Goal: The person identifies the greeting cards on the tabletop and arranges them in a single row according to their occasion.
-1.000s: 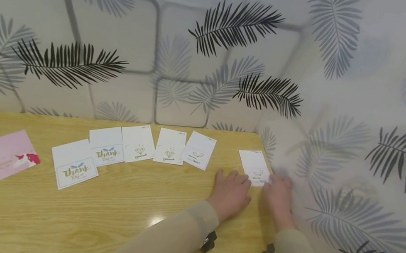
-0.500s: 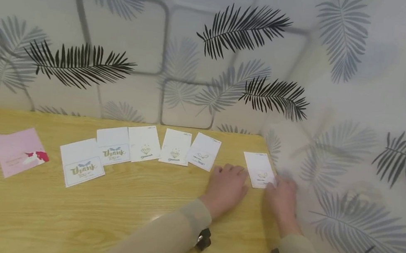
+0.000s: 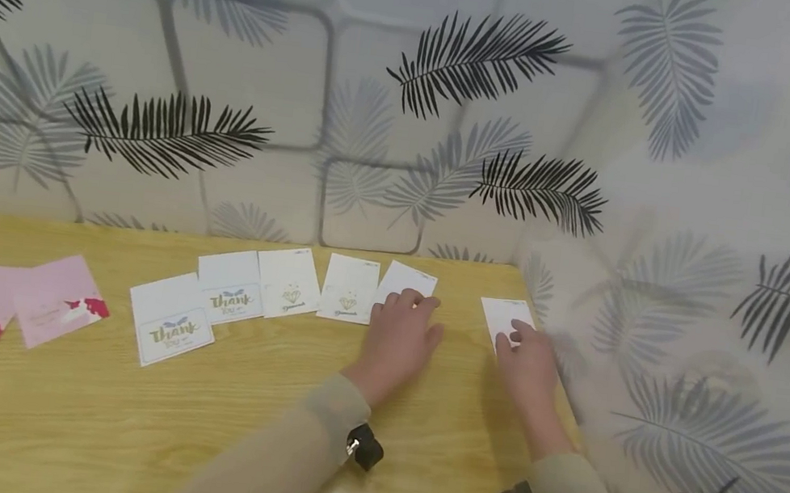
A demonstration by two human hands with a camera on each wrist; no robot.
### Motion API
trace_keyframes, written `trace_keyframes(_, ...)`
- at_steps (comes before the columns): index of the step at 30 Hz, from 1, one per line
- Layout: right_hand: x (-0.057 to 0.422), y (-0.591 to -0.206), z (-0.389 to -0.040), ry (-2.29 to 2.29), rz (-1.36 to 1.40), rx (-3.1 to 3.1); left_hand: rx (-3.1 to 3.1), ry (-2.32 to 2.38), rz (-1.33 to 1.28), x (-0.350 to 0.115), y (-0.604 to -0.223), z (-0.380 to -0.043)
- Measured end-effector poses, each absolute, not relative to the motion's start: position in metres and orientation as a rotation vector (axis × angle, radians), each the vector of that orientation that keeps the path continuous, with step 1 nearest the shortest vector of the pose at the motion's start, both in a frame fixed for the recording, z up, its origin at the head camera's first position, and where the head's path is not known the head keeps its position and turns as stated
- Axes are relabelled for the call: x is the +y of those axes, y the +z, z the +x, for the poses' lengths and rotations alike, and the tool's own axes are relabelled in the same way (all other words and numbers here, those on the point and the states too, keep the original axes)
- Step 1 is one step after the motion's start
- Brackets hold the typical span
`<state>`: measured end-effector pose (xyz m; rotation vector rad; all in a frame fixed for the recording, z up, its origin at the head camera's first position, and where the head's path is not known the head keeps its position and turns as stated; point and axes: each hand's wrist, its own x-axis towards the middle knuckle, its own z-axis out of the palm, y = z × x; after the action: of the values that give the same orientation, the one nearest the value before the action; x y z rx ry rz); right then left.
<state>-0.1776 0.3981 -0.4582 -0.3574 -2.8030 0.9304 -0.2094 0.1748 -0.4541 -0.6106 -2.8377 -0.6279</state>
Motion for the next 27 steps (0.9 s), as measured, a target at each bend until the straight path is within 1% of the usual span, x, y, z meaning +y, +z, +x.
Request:
trace_keyframes(6, 0.378, -0.450, -0.177, 1.015, -0.331, -2.842, -2.830, -0.750, -0.517, 0.151, -0.449, -0.216)
trace_keyframes(14, 0.359, -0.450, -0.185, 1.144, -0.364, -2.882, -2.854, -0.803, -0.422, 0.124, -0.456, -0.231)
trace_keyframes(20, 0.344, -0.453, -0.193, 1.240, -0.364, -2.881, -2.915, -0.780, -0.348, 0.116, -0.463, -0.240)
trace_keyframes(27, 0.323, -0.453, -0.199, 1.281, -0.352, -2.887, -2.922, -0.811, -0.321, 0.114, -0.463, -0.243)
